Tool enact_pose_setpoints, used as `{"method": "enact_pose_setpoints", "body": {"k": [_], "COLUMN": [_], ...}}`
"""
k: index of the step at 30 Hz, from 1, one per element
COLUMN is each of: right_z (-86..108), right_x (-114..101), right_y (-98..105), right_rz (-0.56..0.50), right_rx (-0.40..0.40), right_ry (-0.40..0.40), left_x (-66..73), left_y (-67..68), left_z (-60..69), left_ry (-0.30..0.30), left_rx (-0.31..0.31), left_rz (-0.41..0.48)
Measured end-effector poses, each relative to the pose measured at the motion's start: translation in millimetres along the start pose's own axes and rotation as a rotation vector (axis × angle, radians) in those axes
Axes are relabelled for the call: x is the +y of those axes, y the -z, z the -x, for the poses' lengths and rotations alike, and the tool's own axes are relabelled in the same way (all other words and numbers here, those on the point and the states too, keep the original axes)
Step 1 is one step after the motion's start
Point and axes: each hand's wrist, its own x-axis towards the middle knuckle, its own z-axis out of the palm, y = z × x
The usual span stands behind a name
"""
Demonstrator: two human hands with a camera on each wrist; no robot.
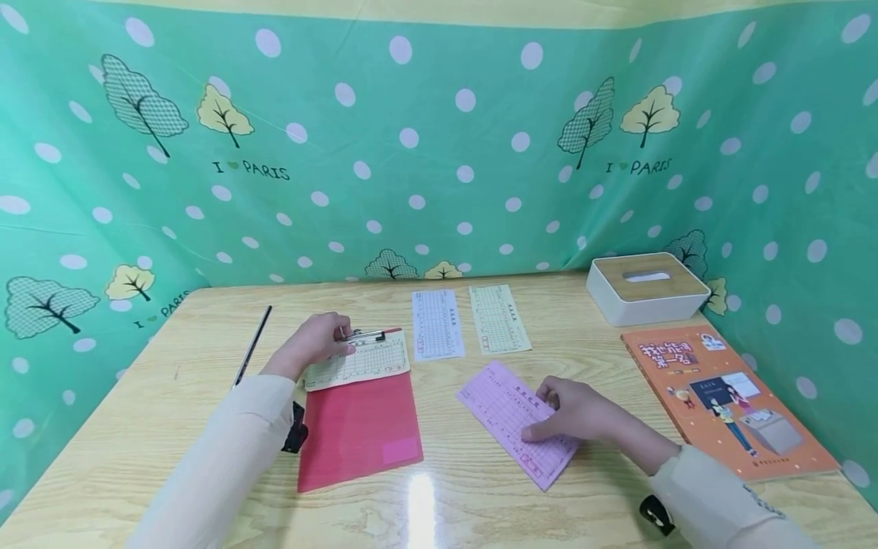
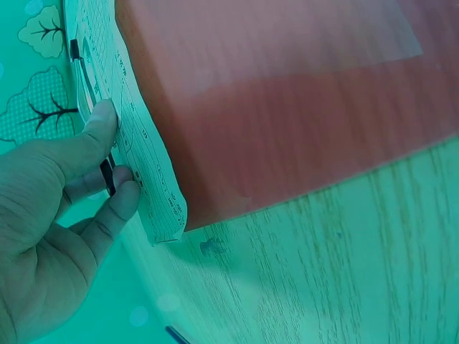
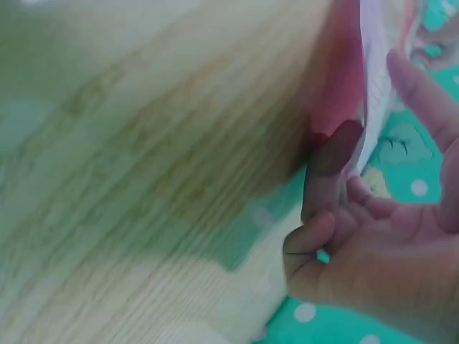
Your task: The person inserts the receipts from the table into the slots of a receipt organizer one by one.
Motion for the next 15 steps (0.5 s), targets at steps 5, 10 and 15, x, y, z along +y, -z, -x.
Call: {"method": "enact_pose_setpoints", "body": {"k": [5,10,15], "right_z": [2.9,3.9,2.6], "right_x": [7.6,11.1,13.3], "right_y": [5.8,2.5,-2.6], "right_rz": [-0.090,-0.073,-0.044], "right_rx": [-0.011,0.053,0.101], "right_ry": [0.032,0.088,0.137], "left_x": [-0.1,-2.1,-3.0], "left_y": [-2.0,-4.0,-3.1], "left_z": [-1.3,-4.5,-4.4], "left_ry": [0.008,0.010,0.002], "left_rx": [0.002,0.000,0.003], "left_rz": [0.000,-0.013,-0.028]}}
